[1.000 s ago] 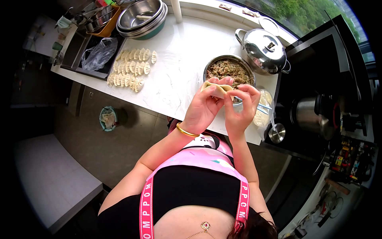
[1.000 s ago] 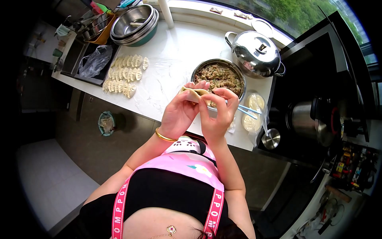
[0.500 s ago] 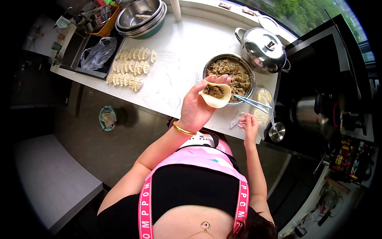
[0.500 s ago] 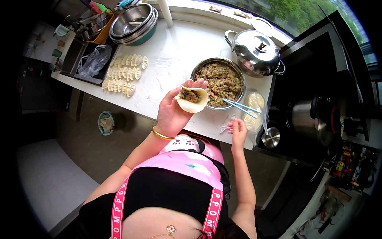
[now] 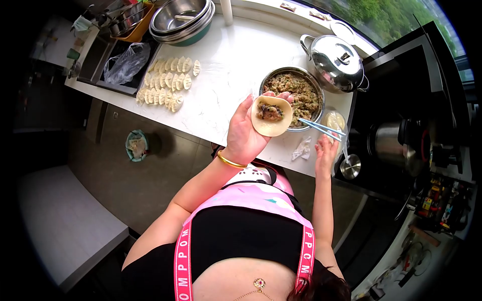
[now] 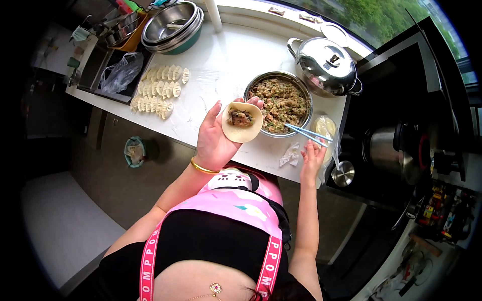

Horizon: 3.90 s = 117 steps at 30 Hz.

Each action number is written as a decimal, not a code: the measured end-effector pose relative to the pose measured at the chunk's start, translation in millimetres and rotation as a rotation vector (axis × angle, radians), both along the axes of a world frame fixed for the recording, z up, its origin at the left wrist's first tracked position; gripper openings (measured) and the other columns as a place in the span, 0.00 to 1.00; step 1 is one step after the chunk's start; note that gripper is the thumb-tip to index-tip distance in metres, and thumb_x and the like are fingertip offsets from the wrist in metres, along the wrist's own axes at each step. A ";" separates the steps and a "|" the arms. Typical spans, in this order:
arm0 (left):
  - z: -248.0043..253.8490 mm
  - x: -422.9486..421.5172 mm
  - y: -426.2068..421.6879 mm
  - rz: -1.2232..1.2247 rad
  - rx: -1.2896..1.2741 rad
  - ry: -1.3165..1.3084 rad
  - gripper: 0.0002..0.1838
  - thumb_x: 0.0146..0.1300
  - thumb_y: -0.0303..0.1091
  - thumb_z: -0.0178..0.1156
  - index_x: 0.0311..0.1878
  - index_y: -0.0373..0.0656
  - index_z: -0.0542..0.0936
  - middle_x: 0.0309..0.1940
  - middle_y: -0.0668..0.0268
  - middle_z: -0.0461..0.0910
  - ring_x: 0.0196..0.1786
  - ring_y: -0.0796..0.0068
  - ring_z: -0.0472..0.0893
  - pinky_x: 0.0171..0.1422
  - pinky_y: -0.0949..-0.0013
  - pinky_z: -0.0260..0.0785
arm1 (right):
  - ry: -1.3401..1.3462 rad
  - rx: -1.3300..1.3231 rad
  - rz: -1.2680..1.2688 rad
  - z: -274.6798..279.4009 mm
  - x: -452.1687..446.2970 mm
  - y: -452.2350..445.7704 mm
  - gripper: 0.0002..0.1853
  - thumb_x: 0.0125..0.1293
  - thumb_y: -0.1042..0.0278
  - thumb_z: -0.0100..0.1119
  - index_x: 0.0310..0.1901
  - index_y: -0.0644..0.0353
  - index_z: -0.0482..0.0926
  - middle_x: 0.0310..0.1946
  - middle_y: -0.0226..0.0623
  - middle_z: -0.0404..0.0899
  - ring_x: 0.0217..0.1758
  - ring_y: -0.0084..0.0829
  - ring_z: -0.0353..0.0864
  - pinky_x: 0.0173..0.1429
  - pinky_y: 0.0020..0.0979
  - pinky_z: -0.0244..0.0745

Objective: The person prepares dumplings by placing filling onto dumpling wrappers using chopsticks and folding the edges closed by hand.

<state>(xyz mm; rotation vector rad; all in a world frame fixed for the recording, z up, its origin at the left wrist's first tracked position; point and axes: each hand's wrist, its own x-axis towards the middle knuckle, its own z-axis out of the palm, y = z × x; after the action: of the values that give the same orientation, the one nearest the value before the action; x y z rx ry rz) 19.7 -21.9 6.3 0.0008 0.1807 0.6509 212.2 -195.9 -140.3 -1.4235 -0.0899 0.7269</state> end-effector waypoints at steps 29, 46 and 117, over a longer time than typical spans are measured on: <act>6.0 -5.4 4.7 -0.157 0.078 0.001 0.37 0.74 0.57 0.31 0.71 0.33 0.56 0.69 0.48 0.60 0.72 0.56 0.60 0.77 0.55 0.50 | -0.189 0.482 -0.242 161.2 39.3 -14.5 0.26 0.74 0.50 0.45 0.37 0.70 0.79 0.23 0.42 0.81 0.17 0.26 0.74 0.24 0.21 0.71; 15.8 -4.4 -0.3 -0.200 0.066 -0.028 0.41 0.72 0.61 0.28 0.72 0.32 0.51 0.73 0.49 0.53 0.75 0.56 0.53 0.78 0.55 0.44 | -0.153 0.391 -0.007 141.9 7.3 11.6 0.24 0.75 0.52 0.42 0.37 0.69 0.77 0.23 0.44 0.80 0.21 0.28 0.78 0.27 0.24 0.73; 27.5 4.2 2.2 -0.114 0.072 -0.078 0.42 0.72 0.61 0.24 0.72 0.30 0.50 0.73 0.48 0.51 0.76 0.55 0.52 0.80 0.56 0.40 | -1.937 0.159 0.244 151.1 -75.1 65.7 0.13 0.51 0.71 0.72 0.40 0.49 0.83 0.35 0.25 0.71 0.36 0.25 0.72 0.43 0.30 0.67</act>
<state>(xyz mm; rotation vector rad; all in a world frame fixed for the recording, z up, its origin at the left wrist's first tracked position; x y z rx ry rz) 23.9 -19.7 33.8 0.0548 0.0817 0.5423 137.1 -130.2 10.7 -1.4719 -1.7544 -0.7015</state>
